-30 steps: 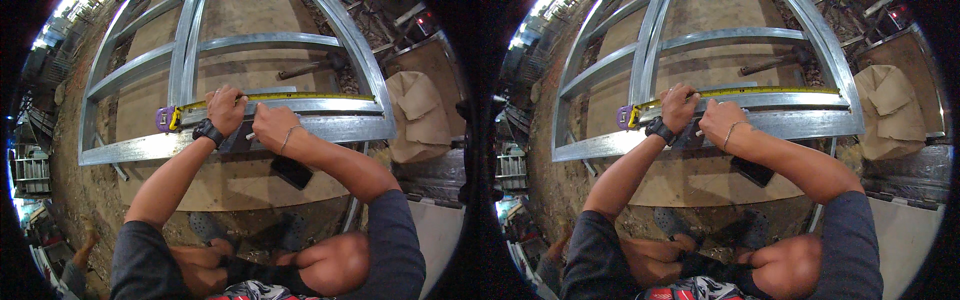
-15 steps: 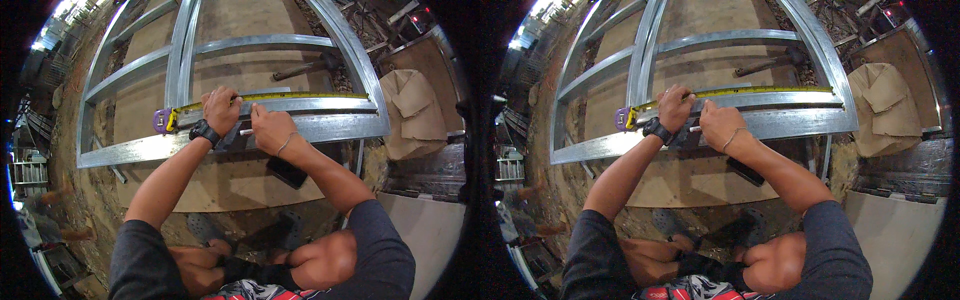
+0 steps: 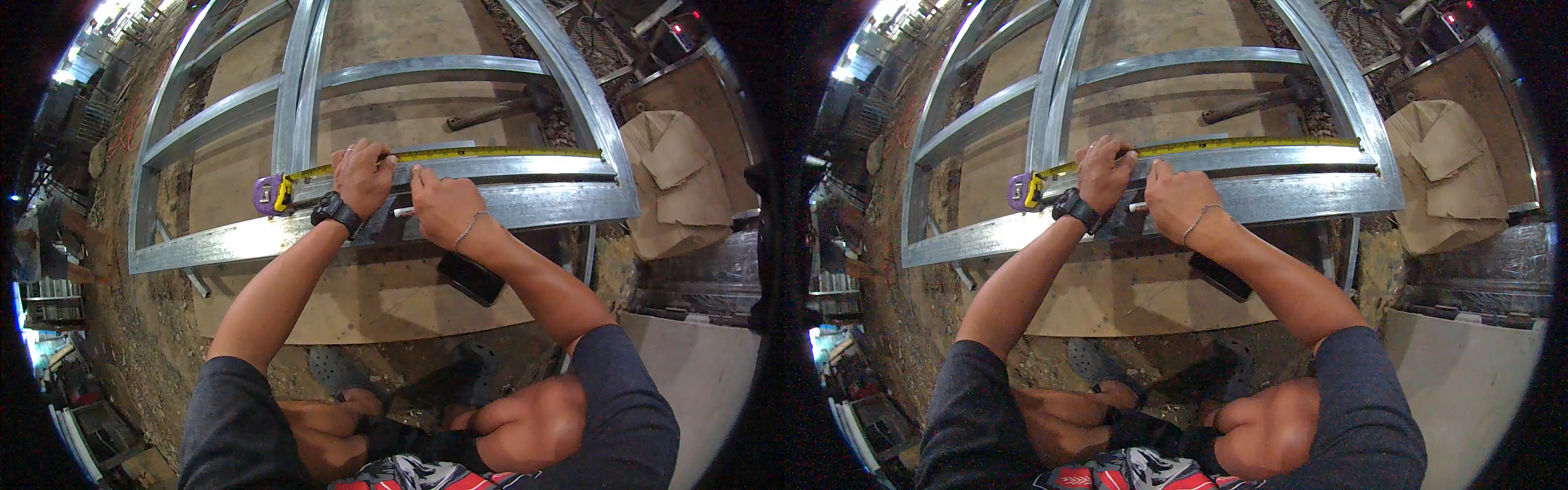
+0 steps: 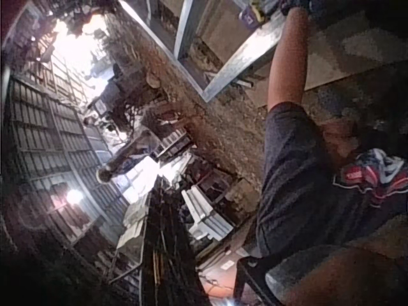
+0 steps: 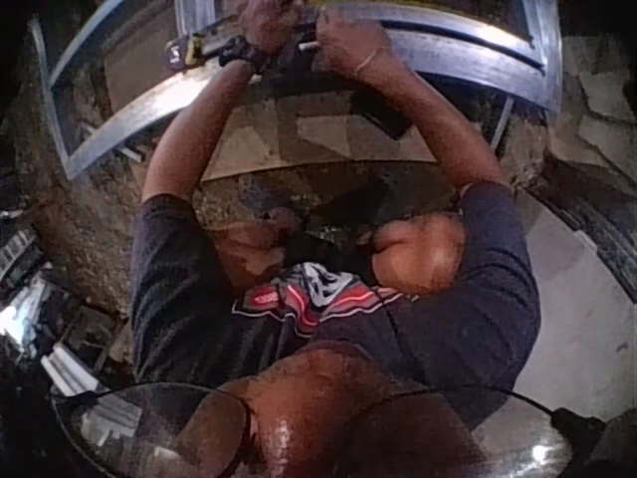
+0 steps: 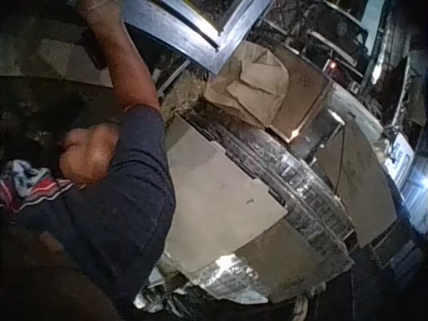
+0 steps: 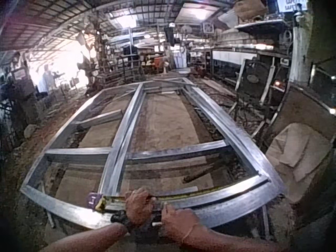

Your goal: The person measures a metal frame using a tape measure and marks specific points with a marker. The person remains seated on the floor throughout the process, adjusting the tape measure and marking the frame repeatedly.

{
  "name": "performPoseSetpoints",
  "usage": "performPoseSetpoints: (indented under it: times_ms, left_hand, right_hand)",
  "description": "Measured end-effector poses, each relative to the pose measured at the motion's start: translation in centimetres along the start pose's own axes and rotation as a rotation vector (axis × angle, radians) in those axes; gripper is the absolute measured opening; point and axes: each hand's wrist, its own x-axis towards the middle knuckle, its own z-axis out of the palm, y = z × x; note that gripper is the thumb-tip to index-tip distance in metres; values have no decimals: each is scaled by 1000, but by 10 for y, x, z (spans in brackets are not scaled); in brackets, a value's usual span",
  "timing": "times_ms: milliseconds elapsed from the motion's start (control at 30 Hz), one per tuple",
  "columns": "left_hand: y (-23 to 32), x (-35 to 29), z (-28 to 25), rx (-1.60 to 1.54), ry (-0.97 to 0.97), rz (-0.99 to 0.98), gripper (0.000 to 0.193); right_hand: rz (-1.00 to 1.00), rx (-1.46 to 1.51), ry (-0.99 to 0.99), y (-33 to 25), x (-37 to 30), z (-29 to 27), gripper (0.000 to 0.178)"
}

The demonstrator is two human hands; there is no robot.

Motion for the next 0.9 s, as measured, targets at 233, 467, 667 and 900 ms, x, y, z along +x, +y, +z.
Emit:
performPoseSetpoints:
  times_ms: [233, 467, 667, 900]
  left_hand:
    - [-4, 0, 1, -16, 4, 7, 17]
    - [-3, 0, 0, 25, -20, -9, 17]
    - [-1, 0, -2, 11, -39, -20, 17]
    - [-4, -1, 0, 19, -35, -22, 18]
  right_hand:
    - [-15, -8, 50, 2, 0, 7, 61]
    - [-17, 16, 25, 0, 1, 4, 56]
    - [-52, 44, 110, 2, 0, 5, 30]
    - [-9, 3, 39, -2, 2, 5, 50]
